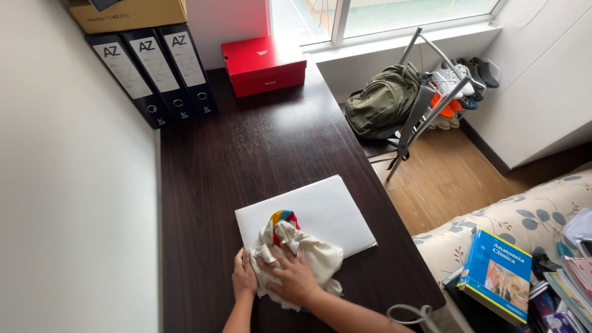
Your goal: Packing items into a box, cleaning a desk surface, and organizing papers into a folder
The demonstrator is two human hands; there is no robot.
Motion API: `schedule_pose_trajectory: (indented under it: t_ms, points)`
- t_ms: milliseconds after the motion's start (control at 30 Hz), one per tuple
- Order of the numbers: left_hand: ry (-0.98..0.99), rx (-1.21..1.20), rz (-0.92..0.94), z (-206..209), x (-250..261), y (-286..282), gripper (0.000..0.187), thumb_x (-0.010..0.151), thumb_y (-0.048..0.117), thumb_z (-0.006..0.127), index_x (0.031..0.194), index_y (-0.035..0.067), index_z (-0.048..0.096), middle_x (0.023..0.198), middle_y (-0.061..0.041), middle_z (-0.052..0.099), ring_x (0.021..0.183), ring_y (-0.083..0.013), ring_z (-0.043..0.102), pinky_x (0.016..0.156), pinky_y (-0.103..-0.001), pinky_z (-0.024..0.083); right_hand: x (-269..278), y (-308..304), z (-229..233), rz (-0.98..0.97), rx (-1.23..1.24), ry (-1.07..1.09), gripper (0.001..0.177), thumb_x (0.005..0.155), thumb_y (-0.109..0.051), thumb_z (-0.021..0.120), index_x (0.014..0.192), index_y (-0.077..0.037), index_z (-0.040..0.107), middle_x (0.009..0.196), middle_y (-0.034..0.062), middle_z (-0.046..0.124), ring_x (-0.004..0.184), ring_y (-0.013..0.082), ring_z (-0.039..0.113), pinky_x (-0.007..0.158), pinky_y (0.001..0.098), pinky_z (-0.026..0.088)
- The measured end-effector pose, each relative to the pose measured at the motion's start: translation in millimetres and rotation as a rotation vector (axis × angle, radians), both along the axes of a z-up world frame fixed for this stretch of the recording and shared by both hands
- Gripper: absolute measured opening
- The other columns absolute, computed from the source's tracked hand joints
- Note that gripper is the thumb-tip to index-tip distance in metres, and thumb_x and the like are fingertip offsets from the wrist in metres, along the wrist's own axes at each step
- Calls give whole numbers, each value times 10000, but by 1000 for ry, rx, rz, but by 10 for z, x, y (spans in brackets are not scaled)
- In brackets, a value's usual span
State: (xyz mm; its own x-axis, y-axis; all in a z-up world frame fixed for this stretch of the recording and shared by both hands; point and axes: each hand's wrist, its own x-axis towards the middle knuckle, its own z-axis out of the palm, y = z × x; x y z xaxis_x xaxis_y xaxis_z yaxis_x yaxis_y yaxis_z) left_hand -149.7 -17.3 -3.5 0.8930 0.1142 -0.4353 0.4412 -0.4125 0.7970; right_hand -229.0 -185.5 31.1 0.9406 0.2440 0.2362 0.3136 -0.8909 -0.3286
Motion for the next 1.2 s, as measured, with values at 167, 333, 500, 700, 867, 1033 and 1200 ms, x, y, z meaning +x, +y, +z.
schedule_pose_trajectory:
  t_ms: [167,333,500,700,867,1033,1200]
  points:
    - [138,118,-117,313,111,-93,805,820,744,519,1246,74,650,1025,-83,733,964,-260,684,794,-399,496,-36,-1267,-392,-421,-87,-43,677,930,-571,604,1561,-403,426,1561,118,467,1476,367,357,1134,579,289]
    - [115,-145,91,343,256,-471,830,599,450,1024,1197,71,590,1067,-185,711,986,-344,715,804,-479,602,-200,-2504,-969,-1104,15,354,536,893,-594,601,1413,-646,479,1537,-102,492,1445,224,405,1010,591,482]
    - [-57,-547,18,1201,150,-525,635,664,149,994,1077,91,516,878,-114,671,796,-260,680,701,-413,597,175,-2921,-987,-1316,518,167,386,838,-512,721,1222,-540,685,1248,-131,690,1170,198,651,936,412,562]
    - [-353,-659,-426,1485,550,-450,444,604,-41,863,946,94,615,867,-115,759,863,-181,681,785,-348,557,422,-2814,837,-965,1731,55,546,939,-572,592,1368,-237,631,1367,93,611,1236,329,580,1088,538,433]
    - [-978,-249,-435,1533,697,-538,301,629,13,840,808,244,769,977,58,781,1072,-177,610,1037,-274,416,371,-2776,1738,-393,2163,123,791,794,-799,571,1287,-194,695,1196,69,732,1036,281,732,961,440,581]
    - [-502,-739,-62,1215,297,-657,352,804,-83,726,1095,113,710,1752,-146,-2,1550,-474,160,1201,-496,280,348,-2908,1457,-501,2113,350,345,738,-204,712,1055,-74,753,968,135,762,708,290,738,647,434,598]
    - [-286,-783,80,813,39,-436,247,872,-148,553,922,17,730,1696,-144,254,1523,-412,294,1091,-405,453,157,-3043,967,-787,1738,516,472,672,-68,723,1143,-37,705,963,161,743,723,310,728,630,428,584]
